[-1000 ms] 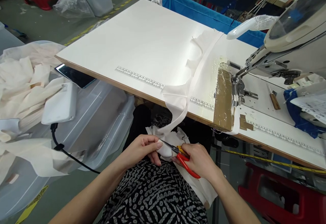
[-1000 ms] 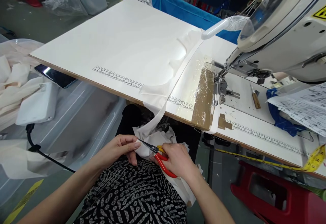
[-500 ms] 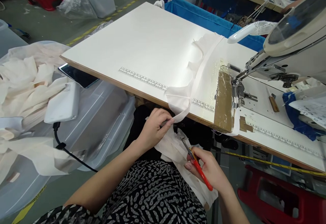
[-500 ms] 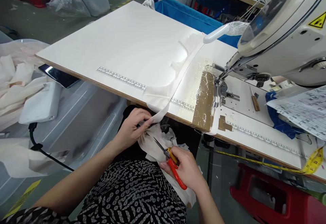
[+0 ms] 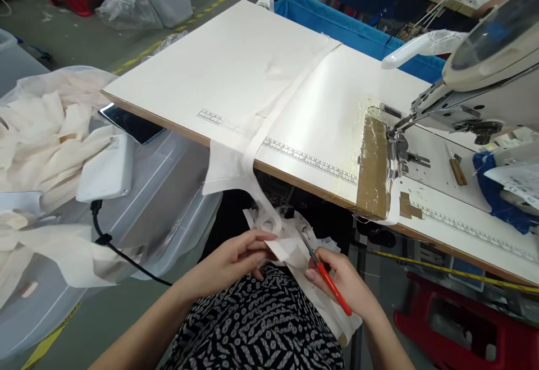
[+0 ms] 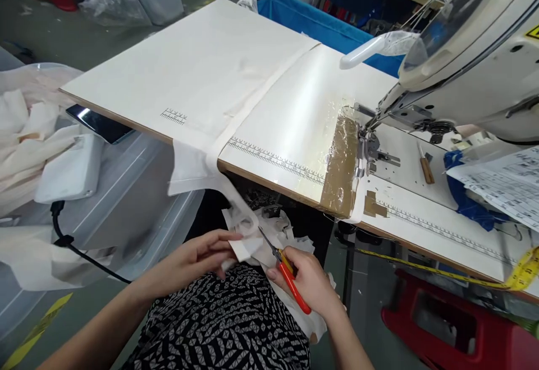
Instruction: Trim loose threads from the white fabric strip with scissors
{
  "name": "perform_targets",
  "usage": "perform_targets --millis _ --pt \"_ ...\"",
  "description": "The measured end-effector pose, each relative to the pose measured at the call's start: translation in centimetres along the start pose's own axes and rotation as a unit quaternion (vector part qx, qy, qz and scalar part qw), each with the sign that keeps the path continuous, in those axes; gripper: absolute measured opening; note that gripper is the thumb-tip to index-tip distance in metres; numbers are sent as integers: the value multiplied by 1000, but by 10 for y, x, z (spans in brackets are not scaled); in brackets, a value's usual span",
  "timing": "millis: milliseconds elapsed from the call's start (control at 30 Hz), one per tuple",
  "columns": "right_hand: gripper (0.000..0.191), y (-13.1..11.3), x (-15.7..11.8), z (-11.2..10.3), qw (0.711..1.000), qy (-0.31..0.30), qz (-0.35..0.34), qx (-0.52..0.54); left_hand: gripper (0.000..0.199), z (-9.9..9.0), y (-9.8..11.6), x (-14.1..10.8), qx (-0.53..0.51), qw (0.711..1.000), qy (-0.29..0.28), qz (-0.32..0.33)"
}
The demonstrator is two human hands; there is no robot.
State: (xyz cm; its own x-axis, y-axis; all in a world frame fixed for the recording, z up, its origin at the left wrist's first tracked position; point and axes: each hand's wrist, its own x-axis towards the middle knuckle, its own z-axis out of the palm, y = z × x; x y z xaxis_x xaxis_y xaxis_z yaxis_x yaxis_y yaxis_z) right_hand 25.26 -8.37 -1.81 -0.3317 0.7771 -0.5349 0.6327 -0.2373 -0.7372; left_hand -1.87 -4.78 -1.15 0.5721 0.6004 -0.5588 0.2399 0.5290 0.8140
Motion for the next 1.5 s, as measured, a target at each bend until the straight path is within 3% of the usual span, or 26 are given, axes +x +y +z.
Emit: perform_targets --millis 67,167,233,300,367,500,933,1500 --pt "50 -6 4 -1 1000 -13 -6 -11 35 8 13 1 112 992 48 35" --pt "52 -12 8 -5 999 -32 -13 -25 41 7 19 5 248 950 154 113" --pt "53 -15 11 -8 998 -46 -19 -39 41 6 20 6 200 965 140 94" --pt "53 -17 14 -10 997 -57 -30 -52 42 5 22 7 96 991 88 26" --pt "53 -19 18 -11 995 -65 -42 -60 43 7 24 8 -7 998 54 -24" --pt "54 -23 27 -14 991 -99 -63 -59 42 8 27 8 -109 993 47 -12" --pt "58 -24 38 -16 984 -163 -48 -48 41 -3 17 13 -140 989 38 -18" --pt "61 -26 33 -5 982 -65 -40 -174 41 -6 14 14 -135 990 45 -11"
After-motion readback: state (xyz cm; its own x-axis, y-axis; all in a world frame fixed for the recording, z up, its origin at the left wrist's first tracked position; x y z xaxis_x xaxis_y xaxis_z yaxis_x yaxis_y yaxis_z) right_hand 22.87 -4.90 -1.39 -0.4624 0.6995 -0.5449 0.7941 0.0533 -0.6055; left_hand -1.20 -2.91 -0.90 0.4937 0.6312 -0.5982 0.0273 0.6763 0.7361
